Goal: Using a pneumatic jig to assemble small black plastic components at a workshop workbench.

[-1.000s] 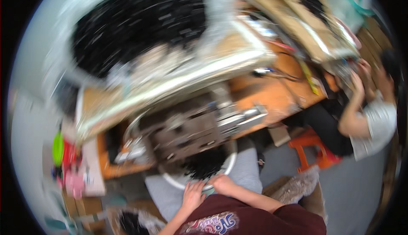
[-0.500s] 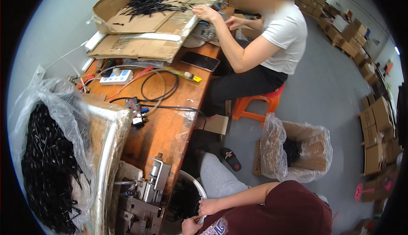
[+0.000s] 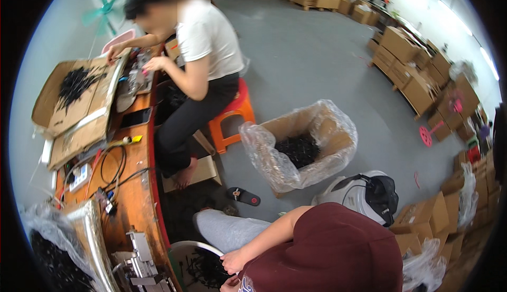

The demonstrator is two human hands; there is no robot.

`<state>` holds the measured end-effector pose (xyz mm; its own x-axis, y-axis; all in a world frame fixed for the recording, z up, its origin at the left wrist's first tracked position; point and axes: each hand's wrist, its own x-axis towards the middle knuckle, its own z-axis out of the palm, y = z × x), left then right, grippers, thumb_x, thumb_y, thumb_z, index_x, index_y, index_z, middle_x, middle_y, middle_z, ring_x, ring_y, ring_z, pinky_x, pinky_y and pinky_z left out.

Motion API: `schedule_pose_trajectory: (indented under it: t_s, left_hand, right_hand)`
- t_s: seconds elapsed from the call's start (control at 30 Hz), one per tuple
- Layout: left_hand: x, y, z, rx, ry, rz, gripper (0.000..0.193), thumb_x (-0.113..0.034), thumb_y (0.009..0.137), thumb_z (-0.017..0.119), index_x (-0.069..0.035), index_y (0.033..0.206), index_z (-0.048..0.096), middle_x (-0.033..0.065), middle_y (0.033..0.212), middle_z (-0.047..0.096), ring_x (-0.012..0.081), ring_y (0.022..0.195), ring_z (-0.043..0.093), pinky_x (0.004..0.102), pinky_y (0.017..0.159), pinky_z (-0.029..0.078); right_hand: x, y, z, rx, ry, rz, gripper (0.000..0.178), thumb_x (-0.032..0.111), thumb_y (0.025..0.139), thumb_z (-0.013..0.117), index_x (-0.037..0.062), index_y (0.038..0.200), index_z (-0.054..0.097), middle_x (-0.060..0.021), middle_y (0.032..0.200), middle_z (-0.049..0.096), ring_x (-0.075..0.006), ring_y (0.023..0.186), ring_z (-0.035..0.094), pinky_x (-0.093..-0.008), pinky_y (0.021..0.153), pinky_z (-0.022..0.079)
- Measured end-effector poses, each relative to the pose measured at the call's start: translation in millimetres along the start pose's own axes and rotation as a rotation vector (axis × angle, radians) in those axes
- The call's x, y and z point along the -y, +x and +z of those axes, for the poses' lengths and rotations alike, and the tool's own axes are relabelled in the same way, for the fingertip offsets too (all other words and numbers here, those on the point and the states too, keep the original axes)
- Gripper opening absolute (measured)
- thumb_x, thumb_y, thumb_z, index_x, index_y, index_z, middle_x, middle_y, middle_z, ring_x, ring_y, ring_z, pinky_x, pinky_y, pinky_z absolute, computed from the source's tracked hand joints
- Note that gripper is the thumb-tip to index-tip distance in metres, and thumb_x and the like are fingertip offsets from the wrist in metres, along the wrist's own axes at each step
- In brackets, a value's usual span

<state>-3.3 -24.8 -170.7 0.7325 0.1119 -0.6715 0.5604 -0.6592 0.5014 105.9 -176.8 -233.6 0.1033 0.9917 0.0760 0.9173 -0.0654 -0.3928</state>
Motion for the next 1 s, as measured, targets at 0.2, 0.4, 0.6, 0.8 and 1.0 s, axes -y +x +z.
schedule_pose_trajectory:
  t_s: [0.2,0.4,0.6,0.8,1.0]
  left_hand:
    - [-19.6,19.2,11.3,0.047,0.004,0.104,0.033,-0.023,0.09,0.073,0.001,0.113,0.073,0.0203,0.101,0.075,0.026,0.096,0.073,0.0359,0.086,0.054]
    - [-34.7,37.3,23.3,0.098,-0.006,0.162,0.033,-0.021,0.089,0.074,0.001,0.113,0.073,0.02,0.1,0.075,0.0253,0.096,0.073,0.0355,0.085,0.054]
    - [-46.0,55.2,31.2,0.147,-0.042,0.183,0.033,-0.02,0.088,0.074,0.002,0.113,0.073,0.0197,0.1,0.075,0.0247,0.095,0.073,0.035,0.085,0.054]
    - [-51.1,72.3,35.0,0.179,-0.079,0.157,0.033,-0.019,0.087,0.074,0.002,0.113,0.073,0.0194,0.1,0.075,0.024,0.095,0.073,0.0346,0.085,0.054]
    - [-52.7,82.6,35.4,0.202,-0.092,0.104,0.033,-0.017,0.087,0.074,0.003,0.112,0.073,0.0191,0.1,0.075,0.0233,0.094,0.073,0.0342,0.084,0.054]
  right_hand:
    - [5.5,-17.5,-23.0,-0.041,0.0,0.095,0.021,0.03,0.076,0.067,0.0134,0.087,0.073,-0.0042,0.088,0.07,-0.0252,0.094,0.067,-0.0456,0.084,0.046]
    - [16.2,-1.0,-31.8,-0.115,0.083,0.092,0.023,0.029,0.076,0.066,0.0079,0.075,0.074,-0.0112,0.075,0.071,-0.033,0.077,0.07,-0.0481,0.071,0.052]
    - [22.9,-6.7,-54.0,-0.248,0.147,0.066,0.022,0.029,0.074,0.068,0.0074,0.074,0.074,-0.0131,0.073,0.07,-0.0343,0.075,0.069,-0.0476,0.07,0.053]
    - [8.2,-26.8,-18.3,-0.403,0.386,0.253,0.02,0.025,0.073,0.073,0.0066,0.069,0.068,-0.0124,0.072,0.067,-0.0335,0.077,0.067,-0.0475,0.071,0.052]
    - [9.7,-22.6,-15.4,-0.452,0.521,0.276,0.02,0.026,0.075,0.072,0.0071,0.068,0.067,-0.0109,0.072,0.067,-0.033,0.076,0.066,-0.0471,0.07,0.051]
